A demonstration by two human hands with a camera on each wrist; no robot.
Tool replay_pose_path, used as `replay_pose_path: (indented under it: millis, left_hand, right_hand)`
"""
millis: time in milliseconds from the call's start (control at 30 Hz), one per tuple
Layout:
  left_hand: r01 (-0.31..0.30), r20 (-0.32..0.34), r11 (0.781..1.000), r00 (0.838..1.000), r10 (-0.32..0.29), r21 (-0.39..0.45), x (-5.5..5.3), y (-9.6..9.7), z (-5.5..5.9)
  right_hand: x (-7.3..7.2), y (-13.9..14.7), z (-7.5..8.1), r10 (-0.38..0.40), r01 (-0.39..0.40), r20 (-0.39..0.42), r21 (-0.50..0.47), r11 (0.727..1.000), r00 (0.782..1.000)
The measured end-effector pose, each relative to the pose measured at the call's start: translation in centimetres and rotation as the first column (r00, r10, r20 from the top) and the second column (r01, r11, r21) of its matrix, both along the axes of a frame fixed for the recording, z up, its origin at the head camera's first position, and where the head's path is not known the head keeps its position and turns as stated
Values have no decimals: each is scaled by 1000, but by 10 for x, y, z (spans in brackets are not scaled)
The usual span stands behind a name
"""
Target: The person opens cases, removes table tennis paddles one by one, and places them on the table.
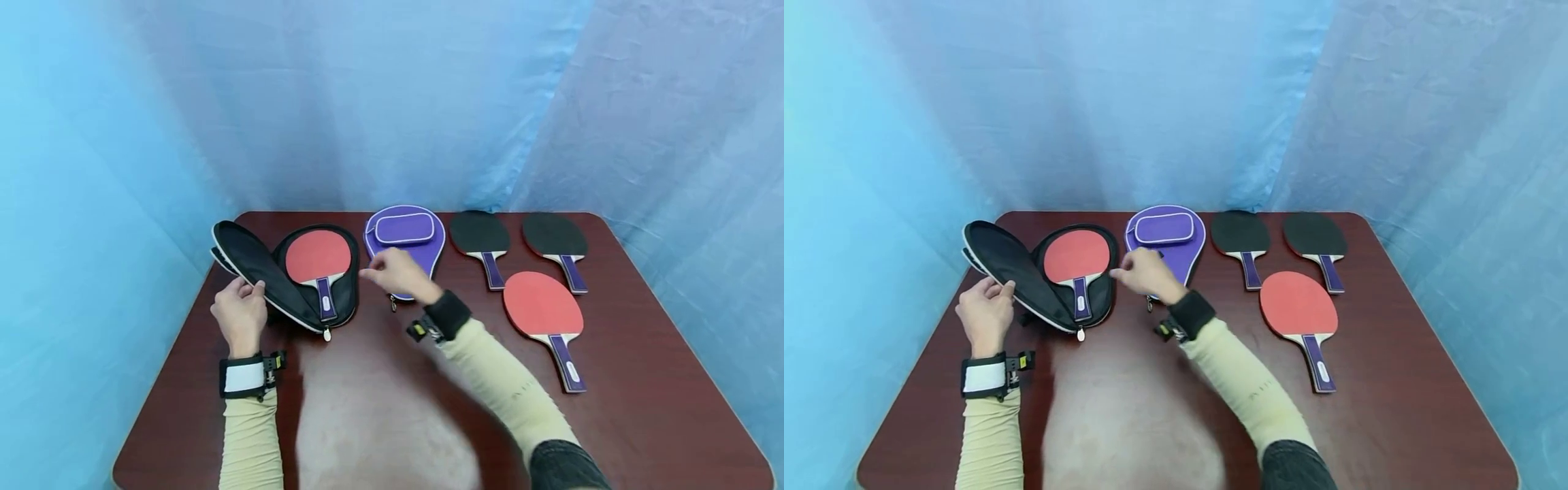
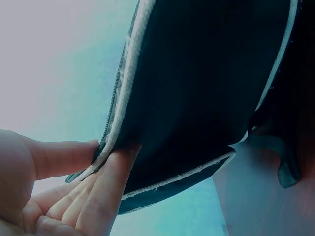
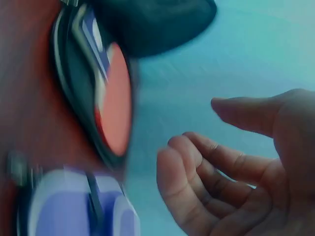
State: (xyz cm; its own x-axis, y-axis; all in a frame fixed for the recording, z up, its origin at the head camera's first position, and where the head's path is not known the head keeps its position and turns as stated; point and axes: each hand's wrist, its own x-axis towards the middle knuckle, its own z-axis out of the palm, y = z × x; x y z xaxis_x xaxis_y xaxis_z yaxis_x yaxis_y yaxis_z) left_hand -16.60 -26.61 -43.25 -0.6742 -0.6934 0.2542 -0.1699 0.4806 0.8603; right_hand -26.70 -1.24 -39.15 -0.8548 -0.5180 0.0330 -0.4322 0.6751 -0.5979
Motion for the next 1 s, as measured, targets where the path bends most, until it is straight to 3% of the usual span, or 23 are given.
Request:
replay_pose_path:
  millis: [133, 267, 433, 533, 700, 1000]
  left_hand:
    - [18, 7, 1000, 1000, -17, -22, -3, 2, -4]
    - [27, 15, 1000, 1000, -26, -15, -5, 4, -5]
    - [29, 23, 1000, 999, -29, -8, -5, 6, -5]
    - [26, 25, 1000, 999, -26, -11, -3, 7, -4]
    - [23, 13, 999, 1000, -23, -28, 0, 6, -1]
    - [20, 8, 999, 1000, -20, -31, 5, 5, 2]
  right_hand:
    - [-9, -50, -20, 17, -23, 92, 61, 998, 996]
    - [-10, -85, -41, -41, 17, 145, 163, 987, 989]
    - [-5, -109, -61, -82, 31, 170, 280, 960, 982]
    - [-4, -113, -67, -113, 61, 145, 323, 944, 983]
    - [-6, -113, -72, -181, 124, 191, 280, 952, 965]
    - [-6, -110, -70, -202, 158, 237, 193, 968, 950]
